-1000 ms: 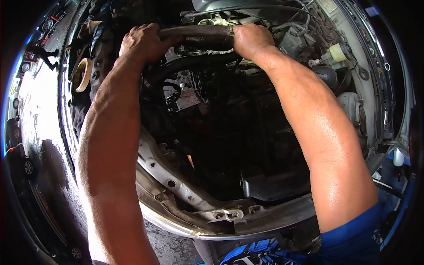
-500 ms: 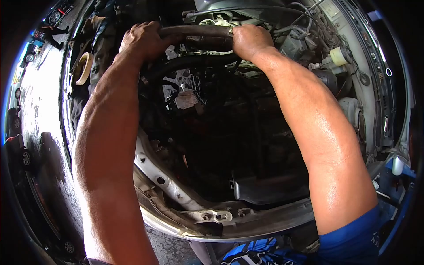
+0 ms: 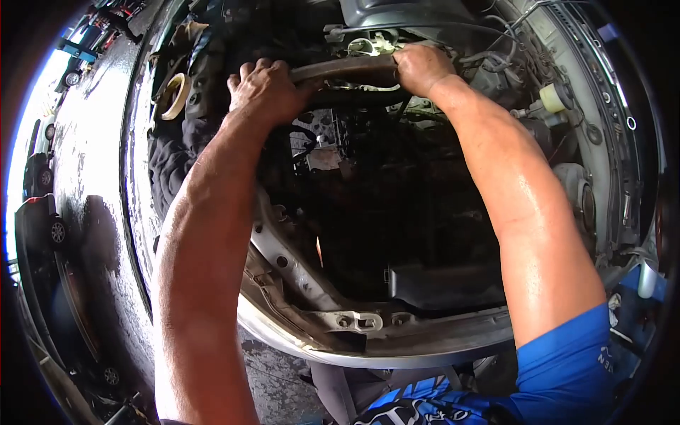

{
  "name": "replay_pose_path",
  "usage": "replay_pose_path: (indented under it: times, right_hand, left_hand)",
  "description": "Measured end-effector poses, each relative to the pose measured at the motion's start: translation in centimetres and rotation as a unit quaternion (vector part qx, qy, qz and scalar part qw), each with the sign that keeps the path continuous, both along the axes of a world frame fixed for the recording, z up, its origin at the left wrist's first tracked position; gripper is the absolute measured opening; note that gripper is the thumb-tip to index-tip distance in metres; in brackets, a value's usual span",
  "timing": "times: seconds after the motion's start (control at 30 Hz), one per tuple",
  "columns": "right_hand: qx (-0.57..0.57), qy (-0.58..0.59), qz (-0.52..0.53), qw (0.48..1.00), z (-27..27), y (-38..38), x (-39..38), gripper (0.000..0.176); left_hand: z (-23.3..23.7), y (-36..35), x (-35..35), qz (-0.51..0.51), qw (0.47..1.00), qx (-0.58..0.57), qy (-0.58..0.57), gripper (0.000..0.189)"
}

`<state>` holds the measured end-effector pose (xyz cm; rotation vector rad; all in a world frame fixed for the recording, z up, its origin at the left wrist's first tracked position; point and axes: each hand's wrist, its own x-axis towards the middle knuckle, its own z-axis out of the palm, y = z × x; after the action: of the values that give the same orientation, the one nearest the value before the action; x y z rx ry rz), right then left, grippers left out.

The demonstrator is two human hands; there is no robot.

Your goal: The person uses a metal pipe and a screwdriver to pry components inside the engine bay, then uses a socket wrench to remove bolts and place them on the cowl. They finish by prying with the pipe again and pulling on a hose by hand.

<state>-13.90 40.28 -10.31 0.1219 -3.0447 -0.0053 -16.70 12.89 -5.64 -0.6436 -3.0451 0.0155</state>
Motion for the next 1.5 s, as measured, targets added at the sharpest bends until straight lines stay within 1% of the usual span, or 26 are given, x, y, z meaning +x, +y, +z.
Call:
replay_pose_path:
  times: [0.03,0.07,0.13,0.2,0.27,0.33,0.4,0.43,0.47,0.53,0.57,0.6,0.63,0.67,0.7,0.73,0.8,0.87,0.93,0.97,1.07,1.13,1.23,1.27,1.33,1.5]
  right_hand:
    - [0.013,-0.044,-0.007,0.999,0.3,0.1,-0.2,0.021]
    - [0.018,-0.046,-0.006,0.999,0.3,0.2,0.0,0.021]
    - [-0.040,0.019,0.041,0.998,-0.4,0.9,0.4,0.013]
    - [-0.018,0.023,0.039,0.999,-0.5,1.5,0.1,0.012]
    - [0.008,0.026,0.095,0.995,-0.5,1.9,-0.3,0.013]
    - [0.017,0.045,0.111,0.993,-0.3,2.3,0.3,0.011]
    - [0.043,0.056,0.171,0.983,0.1,2.6,0.2,0.011]
    - [0.057,0.062,0.178,0.981,0.3,2.6,0.3,0.006]
    - [0.054,0.060,0.179,0.980,0.5,2.6,0.5,0.006]
    - [0.057,0.097,0.214,0.970,-0.1,3.7,0.2,0.002]
    - [0.020,0.081,0.199,0.976,-0.5,4.2,0.5,0.005]
    - [0.018,0.083,0.202,0.976,0.3,3.7,0.8,0.005]
    - [-0.018,-0.034,0.121,0.992,1.5,3.3,1.2,0.007]
    - [-0.051,-0.151,0.037,0.986,2.7,2.9,1.7,0.009]
    - [-0.003,-0.142,0.107,0.984,2.4,3.8,1.6,0.020]
    - [0.001,-0.140,0.108,0.984,2.5,3.8,1.8,0.020]
    - [-0.048,-0.163,0.039,0.985,2.2,3.7,2.1,0.023]
    - [-0.041,-0.174,0.026,0.984,2.1,3.1,2.5,0.027]
    - [-0.027,-0.163,0.004,0.986,2.8,2.3,3.1,0.028]
    - [-0.041,-0.078,0.036,0.995,1.3,3.0,2.8,0.017]
    - [-0.042,-0.076,0.069,0.994,3.7,2.8,2.7,0.017]
    - [-0.055,-0.081,0.057,0.994,3.9,2.6,2.5,0.017]
    - [-0.033,-0.123,0.078,0.989,5.1,1.8,3.3,0.013]
    - [-0.021,-0.105,0.106,0.989,4.0,2.3,2.8,0.013]
    - [-0.043,-0.104,0.081,0.990,4.0,1.9,3.2,0.015]
    - [-0.043,-0.118,0.049,0.991,4.2,1.7,2.7,0.018]
  left_hand:
    - [0.2,0.0,0.2,-0.010,0.999,-0.018,0.030,0.072]
    - [0.3,0.1,0.4,-0.009,0.999,-0.014,0.028,0.072]
    - [1.5,0.8,0.8,-0.025,0.999,-0.045,-0.007,0.070]
    - [2.4,1.1,2.5,-0.039,0.998,-0.053,-0.005,0.067]
    - [3.3,1.2,4.4,-0.027,0.994,-0.067,-0.079,0.066]
    - [3.9,2.4,7.1,-0.009,0.994,-0.071,-0.086,0.063]
    - [4.4,4.0,9.9,0.002,0.968,-0.153,-0.197,0.060]
    - [4.7,4.4,11.2,-0.018,0.957,-0.098,-0.272,0.058]
    - [4.8,4.9,12.4,-0.038,0.936,-0.043,-0.347,0.057]
    - [2.0,5.9,14.4,-0.135,0.915,-0.039,-0.377,0.060]
    - [0.1,6.5,15.3,-0.086,0.911,0.026,-0.403,0.061]
    - [-0.9,6.9,16.1,-0.036,0.900,0.093,-0.424,0.063]
    - [2.4,7.2,16.8,0.048,0.903,0.111,-0.413,0.058]
    - [3.7,7.0,16.3,0.048,0.903,0.113,-0.411,0.058]
    - [4.6,6.3,15.2,0.038,0.921,0.061,-0.382,0.054]
    - [5.4,5.5,14.0,0.027,0.936,0.011,-0.350,0.050]
    - [6.4,3.7,12.2,0.041,0.978,-0.032,-0.200,0.048]
    - [7.1,2.0,10.3,0.001,0.988,-0.057,-0.142,0.040]
    - [8.4,1.5,9.7,-0.018,0.987,-0.086,-0.135,0.037]
    - [8.0,1.2,9.3,-0.022,0.989,-0.081,-0.118,0.037]
    - [7.6,1.2,9.7,-0.008,0.989,-0.034,-0.146,0.037]
    - [8.0,1.3,10.6,-0.010,0.986,-0.016,-0.163,0.037]
    - [7.4,1.0,10.5,-0.014,0.984,0.010,-0.176,0.037]
    - [7.0,0.9,10.2,-0.014,0.985,0.014,-0.172,0.037]
    - [7.3,0.8,10.0,-0.008,0.986,0.012,-0.165,0.037]
    - [7.4,0.8,9.0,-0.007,0.988,0.007,-0.155,0.036]
